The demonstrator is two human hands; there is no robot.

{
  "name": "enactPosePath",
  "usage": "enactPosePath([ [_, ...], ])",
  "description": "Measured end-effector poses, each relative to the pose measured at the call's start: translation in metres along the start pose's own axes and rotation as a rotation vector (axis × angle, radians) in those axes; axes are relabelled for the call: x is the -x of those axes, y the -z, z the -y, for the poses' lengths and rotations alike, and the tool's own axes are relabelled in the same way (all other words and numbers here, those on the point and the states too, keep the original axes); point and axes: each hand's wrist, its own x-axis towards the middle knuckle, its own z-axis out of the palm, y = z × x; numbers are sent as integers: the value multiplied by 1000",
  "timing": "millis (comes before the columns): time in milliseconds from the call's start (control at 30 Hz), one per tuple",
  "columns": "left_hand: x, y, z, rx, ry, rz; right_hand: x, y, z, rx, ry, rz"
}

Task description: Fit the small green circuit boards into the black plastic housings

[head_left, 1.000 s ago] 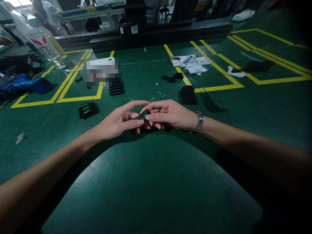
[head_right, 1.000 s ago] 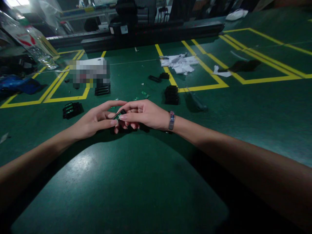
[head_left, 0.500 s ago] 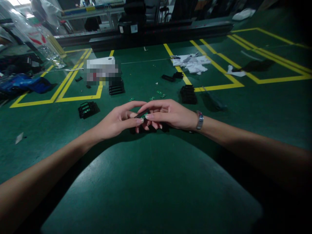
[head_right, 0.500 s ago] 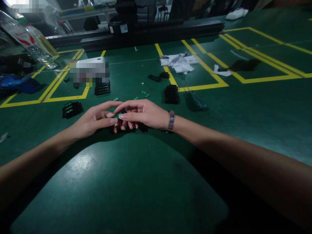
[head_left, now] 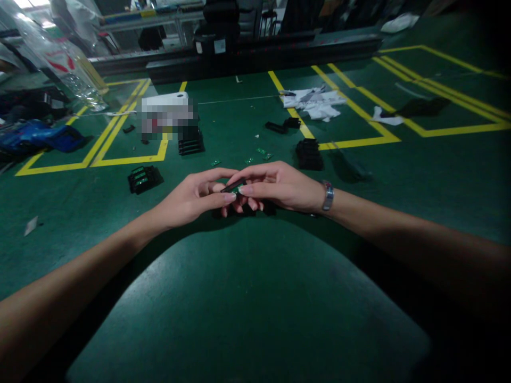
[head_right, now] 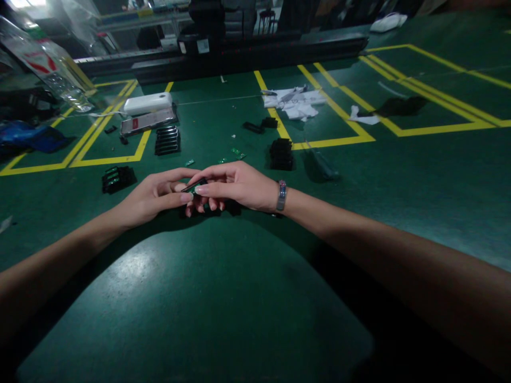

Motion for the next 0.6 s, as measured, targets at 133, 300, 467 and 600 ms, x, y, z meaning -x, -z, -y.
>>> enactPosePath([
  [133,0,0,0,5,-6,11,0,0,0,-6,-19,-9],
  [300,0,0,0,7,-7,6,0,-1,1,-9,-35,-19],
  [467,0,0,1,-6,-13,4,-1,-1,1,-30,-29,-29],
  [600,0,1,1,-5,-17,2,0,-1,0,-35,-21,-25],
])
